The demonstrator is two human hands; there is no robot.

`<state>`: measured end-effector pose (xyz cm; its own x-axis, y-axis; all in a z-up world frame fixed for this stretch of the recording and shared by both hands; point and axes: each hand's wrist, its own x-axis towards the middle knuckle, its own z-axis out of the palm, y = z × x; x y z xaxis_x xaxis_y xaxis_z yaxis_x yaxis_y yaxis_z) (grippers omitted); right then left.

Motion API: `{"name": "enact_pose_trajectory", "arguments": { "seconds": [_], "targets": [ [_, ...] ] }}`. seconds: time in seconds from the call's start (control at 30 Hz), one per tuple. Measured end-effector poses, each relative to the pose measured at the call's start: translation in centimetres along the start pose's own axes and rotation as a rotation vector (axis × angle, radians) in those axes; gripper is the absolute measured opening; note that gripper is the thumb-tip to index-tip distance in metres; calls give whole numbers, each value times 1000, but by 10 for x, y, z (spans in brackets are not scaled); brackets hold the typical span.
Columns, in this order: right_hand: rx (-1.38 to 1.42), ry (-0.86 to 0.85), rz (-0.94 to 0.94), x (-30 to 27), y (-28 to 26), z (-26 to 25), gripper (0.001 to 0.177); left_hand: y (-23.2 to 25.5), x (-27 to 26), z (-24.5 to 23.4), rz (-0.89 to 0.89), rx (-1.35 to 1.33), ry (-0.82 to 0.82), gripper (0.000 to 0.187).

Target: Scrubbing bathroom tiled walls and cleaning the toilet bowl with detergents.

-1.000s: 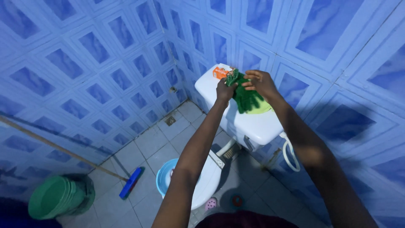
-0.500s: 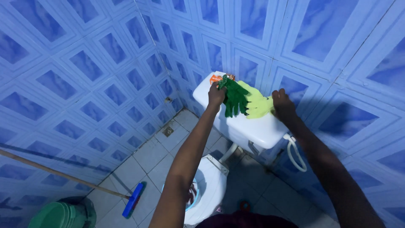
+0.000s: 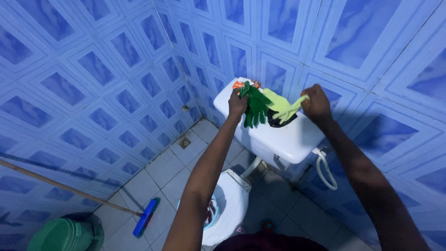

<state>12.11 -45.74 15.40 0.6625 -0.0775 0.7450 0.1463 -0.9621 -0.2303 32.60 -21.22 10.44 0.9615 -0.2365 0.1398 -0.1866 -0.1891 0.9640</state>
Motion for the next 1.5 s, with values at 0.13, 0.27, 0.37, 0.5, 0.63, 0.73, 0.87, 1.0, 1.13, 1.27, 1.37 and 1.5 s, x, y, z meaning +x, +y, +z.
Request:
{"name": "enact_pose_trajectory", "arguments": {
  "seconds": [0.13,0.27,0.37,0.5,0.63,0.73,0.87,1.0,1.13,1.27,1.37,1.5],
  "targets": [
    [231,-109,56,52,-28,-41,36,23,-6,-2,-5,-8,-9,41],
    [446,-476,142,84,-48,-46,37,16,-1,12,14,-39,-56,45],
    [541,-599,67,90,-61,-30,28,15,-8,27,32,-70,-130,48],
    [644,-601,42,90,-77,-6,27,10,-11,42,-56,-193,-312,46],
    [674,-523,100,87,-85,10,27,2,-13,36,-177,-398,-504,46],
    [680,-503,132,84,-91,16,27,27,-32,17,-76,-293,-498,54],
    [790,-493,242,83,-86,28,27,33,-37,4,59,64,-325,67],
    [850,-344,284,67,-41,57,23,6,-20,0,42,144,-237,61],
    [469,-278,270,30,16,86,26,0,-16,-13,39,238,-158,57],
    [143,-385,62,-6,45,104,49,-5,-14,-24,21,325,-31,59],
    [59,-400,-103,-14,30,98,63,-13,-8,-27,27,331,17,59],
    [-43,-464,-70,-9,15,96,60,-7,-9,-31,-5,325,26,59]
  ]
}}
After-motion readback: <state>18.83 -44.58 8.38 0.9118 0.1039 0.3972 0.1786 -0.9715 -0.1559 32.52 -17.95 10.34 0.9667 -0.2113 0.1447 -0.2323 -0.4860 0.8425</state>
